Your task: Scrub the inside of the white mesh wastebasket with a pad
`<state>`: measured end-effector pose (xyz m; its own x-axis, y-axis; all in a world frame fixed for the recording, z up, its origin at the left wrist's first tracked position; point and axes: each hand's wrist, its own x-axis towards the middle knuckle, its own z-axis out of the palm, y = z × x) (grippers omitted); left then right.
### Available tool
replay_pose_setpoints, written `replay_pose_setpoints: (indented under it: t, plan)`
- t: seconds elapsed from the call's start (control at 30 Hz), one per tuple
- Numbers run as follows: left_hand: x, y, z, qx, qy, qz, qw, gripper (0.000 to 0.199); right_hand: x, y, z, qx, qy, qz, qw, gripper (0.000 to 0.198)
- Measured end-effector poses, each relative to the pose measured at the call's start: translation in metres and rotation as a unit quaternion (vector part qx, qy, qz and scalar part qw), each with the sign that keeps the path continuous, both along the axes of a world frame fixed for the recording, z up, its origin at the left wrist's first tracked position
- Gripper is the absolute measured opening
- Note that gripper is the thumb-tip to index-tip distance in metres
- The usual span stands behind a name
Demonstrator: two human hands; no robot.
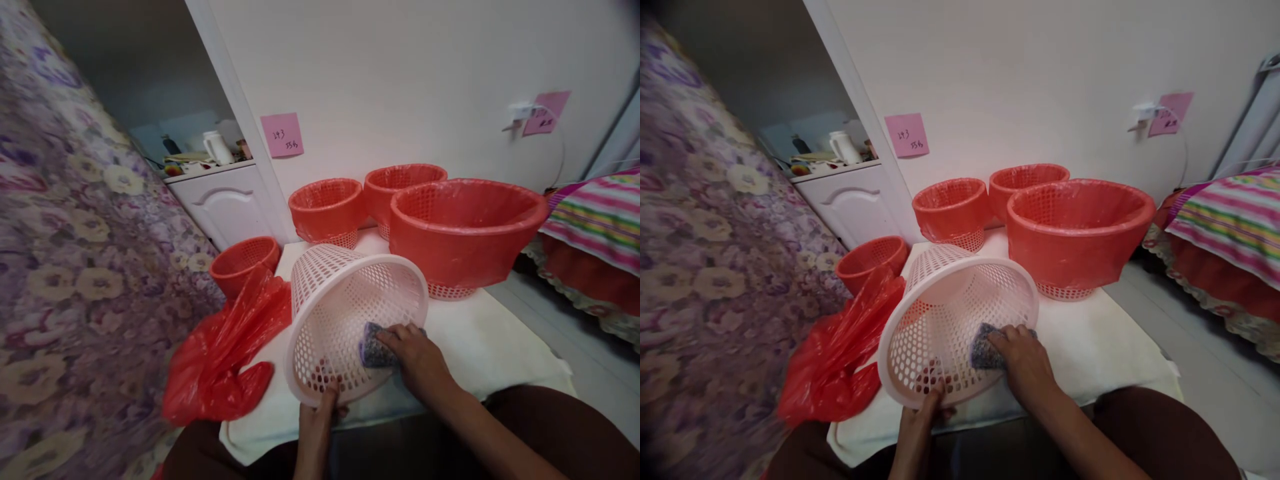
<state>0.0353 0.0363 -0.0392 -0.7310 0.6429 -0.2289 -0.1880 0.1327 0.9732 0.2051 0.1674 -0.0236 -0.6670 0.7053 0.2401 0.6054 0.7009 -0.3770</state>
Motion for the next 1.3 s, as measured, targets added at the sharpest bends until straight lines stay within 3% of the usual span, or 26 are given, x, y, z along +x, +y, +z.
replay_pose_setpoints:
  t: [0.1, 0.23, 0.3, 0.47, 0.67, 0.8, 0.93, 1.13, 1.3]
  plan:
    - [0.008, 0.005, -0.005, 0.021, -0.008, -0.027, 0.999, 0.065, -0.005, -0.007, -0.003, -0.025, 0.001, -0.009, 1.000, 0.067]
    - [0.019, 0.013, -0.013, 0.031, -0.035, -0.072, 0.996, 0.039, -0.021, -0.028, -0.006, -0.127, 0.053, 0.071, 0.988, 0.068]
    - [0.021, 0.015, -0.013, 0.031, -0.052, -0.075, 0.995, 0.039, -0.026, -0.033, -0.006, -0.151, 0.085, 0.093, 0.980, 0.065]
    - [0.017, 0.012, -0.001, 0.036, -0.074, -0.064, 0.995, 0.047, -0.027, -0.027, -0.008, -0.105, 0.072, 0.090, 0.988, 0.064]
    - [-0.008, -0.002, 0.015, 0.041, -0.025, -0.074, 0.996, 0.038, -0.019, -0.003, -0.008, -0.025, 0.060, 0.025, 0.998, 0.062]
    - [-0.020, -0.004, 0.012, 0.056, 0.002, -0.069, 0.996, 0.044, -0.017, -0.002, -0.008, -0.046, 0.078, 0.018, 0.996, 0.068]
    - [-0.008, 0.001, -0.003, 0.097, -0.005, -0.064, 0.993, 0.064, -0.025, -0.024, -0.007, -0.121, 0.131, 0.090, 0.980, 0.065]
    - [0.008, 0.002, -0.019, 0.089, -0.030, -0.074, 0.993, 0.040, -0.031, -0.036, -0.006, -0.128, 0.085, 0.116, 0.981, 0.064]
    - [-0.011, -0.006, -0.002, 0.065, 0.025, -0.086, 0.994, 0.035, -0.021, -0.015, -0.007, -0.061, 0.017, 0.062, 0.996, 0.063]
